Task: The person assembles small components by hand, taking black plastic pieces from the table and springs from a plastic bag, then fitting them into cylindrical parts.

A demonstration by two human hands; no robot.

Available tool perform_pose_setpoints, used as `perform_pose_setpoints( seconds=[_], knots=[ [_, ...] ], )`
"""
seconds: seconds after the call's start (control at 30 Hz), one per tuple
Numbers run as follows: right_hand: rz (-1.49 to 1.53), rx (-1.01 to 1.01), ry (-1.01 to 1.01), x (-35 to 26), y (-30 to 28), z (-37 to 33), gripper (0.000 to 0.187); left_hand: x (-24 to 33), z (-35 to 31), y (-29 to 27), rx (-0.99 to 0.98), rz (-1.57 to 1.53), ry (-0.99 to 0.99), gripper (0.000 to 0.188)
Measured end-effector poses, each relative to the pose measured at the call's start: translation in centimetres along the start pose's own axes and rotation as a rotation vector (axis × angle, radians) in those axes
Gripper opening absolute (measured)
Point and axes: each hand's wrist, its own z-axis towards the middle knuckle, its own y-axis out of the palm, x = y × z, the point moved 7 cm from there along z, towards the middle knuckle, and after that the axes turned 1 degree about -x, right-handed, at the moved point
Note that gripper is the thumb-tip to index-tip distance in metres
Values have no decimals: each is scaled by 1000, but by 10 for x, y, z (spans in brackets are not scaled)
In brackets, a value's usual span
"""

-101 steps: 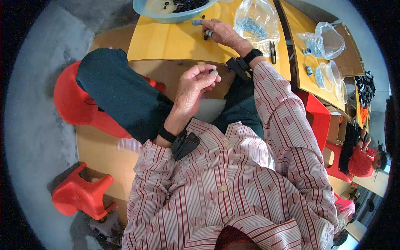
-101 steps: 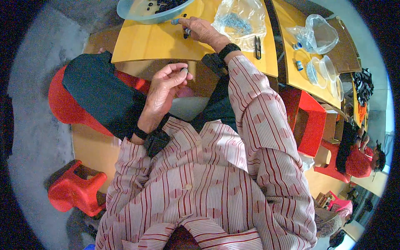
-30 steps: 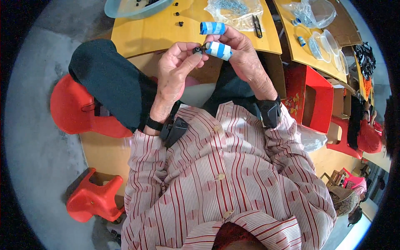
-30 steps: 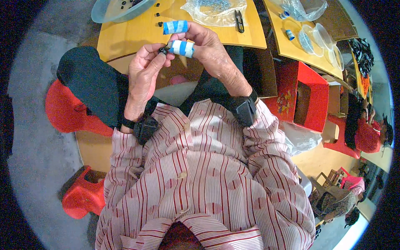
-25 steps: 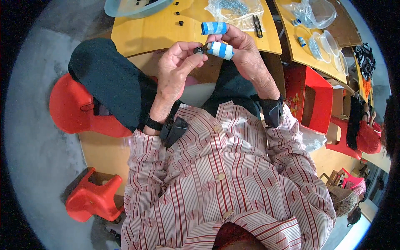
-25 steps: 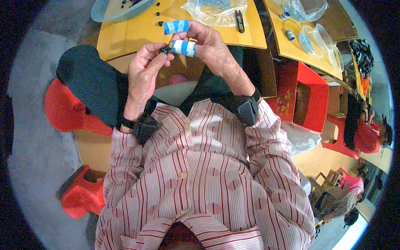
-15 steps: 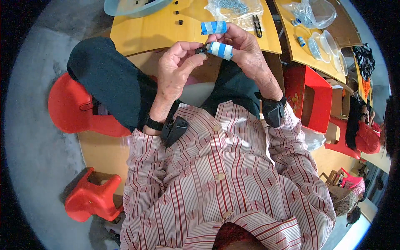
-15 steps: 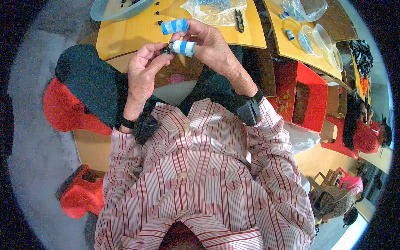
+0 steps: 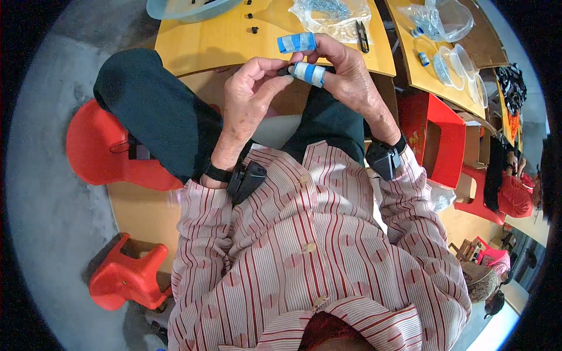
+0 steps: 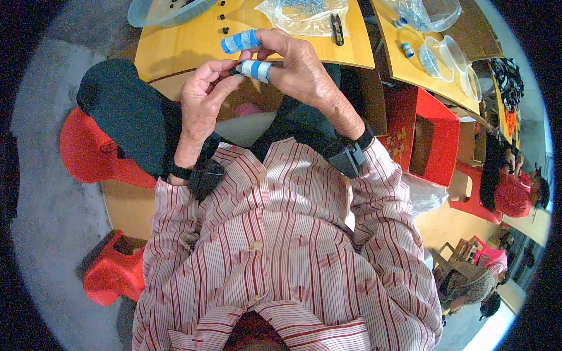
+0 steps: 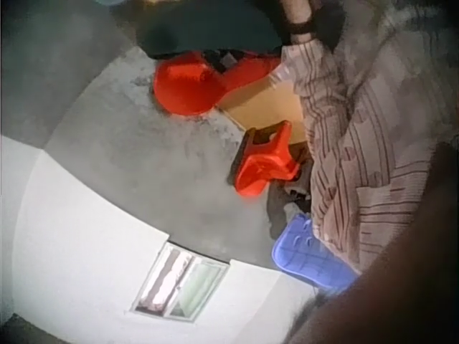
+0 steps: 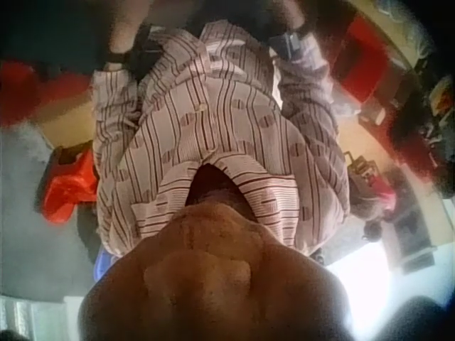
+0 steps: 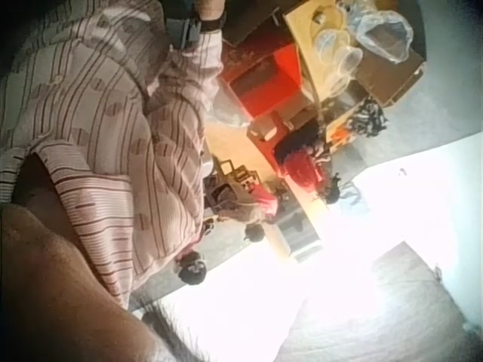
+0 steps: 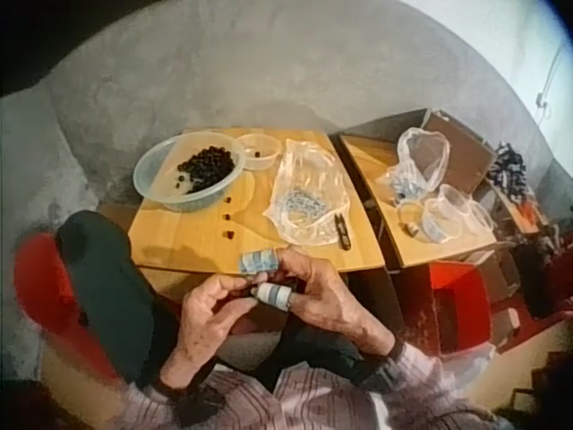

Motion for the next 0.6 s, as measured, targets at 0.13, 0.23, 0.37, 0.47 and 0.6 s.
perform_pose_setpoints(
  seconds=[0.13,0.23,0.37,0.47,0.6],
  knots=[
    [21,-7,19,4,-1,0,33,-4,0,-2,2,-3,6,21],
    [9,-25,5,0,0,0,33,-3,-1,-1,5,-23,2,20],
    [12,-101,77,4,2,1,33,-6,-1,-2,7,74,13,20],
    [138,-163,131,8,3,1,29,-4,-2,-2,18,140,31,19],
    [219,-230,168,10,5,0,25,-6,-2,-3,45,215,50,19]
  ],
)
